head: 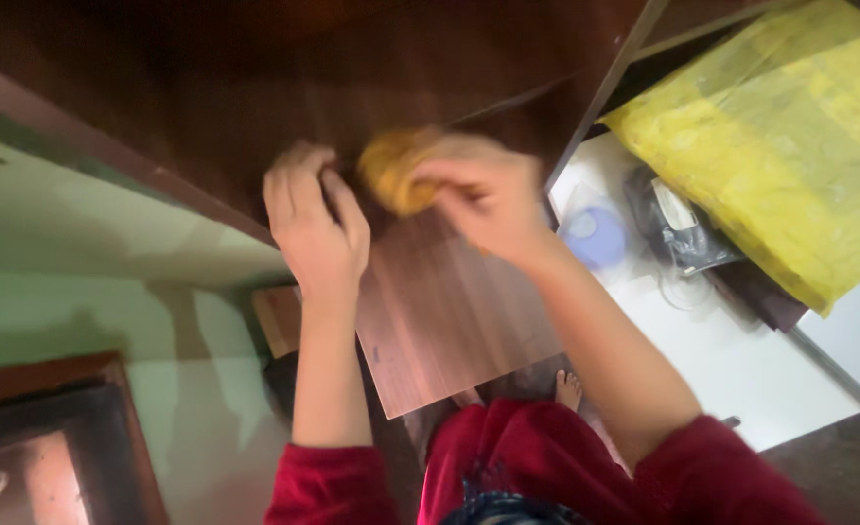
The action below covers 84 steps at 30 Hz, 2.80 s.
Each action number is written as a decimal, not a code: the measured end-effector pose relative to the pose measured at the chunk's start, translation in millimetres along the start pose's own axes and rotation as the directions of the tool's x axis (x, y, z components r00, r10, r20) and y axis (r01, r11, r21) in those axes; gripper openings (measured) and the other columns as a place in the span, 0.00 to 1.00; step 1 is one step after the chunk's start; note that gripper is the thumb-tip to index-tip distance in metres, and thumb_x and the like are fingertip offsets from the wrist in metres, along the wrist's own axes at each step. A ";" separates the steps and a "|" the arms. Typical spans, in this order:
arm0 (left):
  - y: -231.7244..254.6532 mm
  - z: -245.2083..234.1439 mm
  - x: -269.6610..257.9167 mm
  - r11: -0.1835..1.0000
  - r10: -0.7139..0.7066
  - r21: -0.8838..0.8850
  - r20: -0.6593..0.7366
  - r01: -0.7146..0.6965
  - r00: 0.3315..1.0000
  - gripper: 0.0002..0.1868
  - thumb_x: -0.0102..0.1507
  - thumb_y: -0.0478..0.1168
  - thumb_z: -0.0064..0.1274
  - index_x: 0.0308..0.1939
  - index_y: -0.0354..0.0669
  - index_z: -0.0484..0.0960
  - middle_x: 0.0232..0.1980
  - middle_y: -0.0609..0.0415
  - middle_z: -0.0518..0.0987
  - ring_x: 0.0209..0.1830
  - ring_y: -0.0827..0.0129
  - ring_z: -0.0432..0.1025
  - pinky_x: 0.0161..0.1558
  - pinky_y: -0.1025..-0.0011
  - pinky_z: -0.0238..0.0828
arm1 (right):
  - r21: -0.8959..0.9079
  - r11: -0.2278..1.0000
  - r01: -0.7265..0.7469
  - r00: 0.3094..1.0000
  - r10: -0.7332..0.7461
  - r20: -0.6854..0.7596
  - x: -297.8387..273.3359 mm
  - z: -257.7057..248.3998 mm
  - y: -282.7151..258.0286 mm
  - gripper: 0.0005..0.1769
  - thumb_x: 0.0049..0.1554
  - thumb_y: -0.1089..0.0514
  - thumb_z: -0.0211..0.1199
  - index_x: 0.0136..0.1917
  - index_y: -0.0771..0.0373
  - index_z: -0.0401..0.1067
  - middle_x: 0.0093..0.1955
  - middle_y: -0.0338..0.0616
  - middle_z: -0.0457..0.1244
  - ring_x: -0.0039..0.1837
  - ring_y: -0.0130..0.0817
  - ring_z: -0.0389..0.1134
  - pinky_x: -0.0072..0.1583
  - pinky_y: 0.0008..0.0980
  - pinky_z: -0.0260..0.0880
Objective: The person cleans the inside of a wooden cabinet using a yellow cloth, then places several toiletries back onto the shelves. The person wipes the shelves and places bottles and tubes in an organized manner.
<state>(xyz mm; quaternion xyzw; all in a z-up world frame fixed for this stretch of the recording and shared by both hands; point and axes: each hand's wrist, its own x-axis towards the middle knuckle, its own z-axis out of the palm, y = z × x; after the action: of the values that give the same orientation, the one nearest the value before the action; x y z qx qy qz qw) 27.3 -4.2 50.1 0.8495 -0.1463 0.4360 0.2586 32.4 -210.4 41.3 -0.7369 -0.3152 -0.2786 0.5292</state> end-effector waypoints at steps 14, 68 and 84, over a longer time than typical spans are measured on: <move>-45.0 57.0 6.1 0.873 0.020 0.484 0.089 -0.061 0.996 0.28 0.73 0.48 0.38 0.68 0.31 0.77 0.71 0.40 0.74 0.72 0.53 0.69 0.71 0.56 0.64 | -0.495 0.862 0.113 0.969 0.015 0.247 87.9 78.4 31.0 0.20 0.57 0.55 0.61 0.60 0.68 0.75 0.64 0.56 0.66 0.68 0.52 0.66 0.68 0.45 0.65; -32.5 42.4 -52.6 0.980 0.006 0.199 0.004 -0.006 1.000 0.23 0.71 0.36 0.42 0.71 0.37 0.71 0.75 0.46 0.69 0.79 0.52 0.63 0.81 0.52 0.56 | -0.402 0.874 0.274 0.962 -0.254 0.102 26.5 55.3 44.6 0.21 0.59 0.63 0.66 0.66 0.58 0.76 0.67 0.43 0.66 0.70 0.46 0.65 0.66 0.45 0.66; -37.5 94.4 -211.0 0.898 -0.425 0.302 0.411 0.320 0.806 0.31 0.69 0.43 0.43 0.76 0.34 0.62 0.79 0.43 0.63 0.81 0.53 0.55 0.79 0.55 0.45 | -0.764 0.538 -0.357 0.897 0.425 -0.120 -163.5 63.9 167.3 0.38 0.61 0.53 0.58 0.77 0.78 0.54 0.81 0.65 0.49 0.81 0.61 0.47 0.77 0.54 0.47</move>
<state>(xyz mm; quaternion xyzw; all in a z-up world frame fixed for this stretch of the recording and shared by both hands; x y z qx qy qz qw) -13.9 -22.0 -179.7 0.9641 0.0150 0.1720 0.2019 58.7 -217.3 -199.6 -0.9522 -0.0143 -0.2308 0.1995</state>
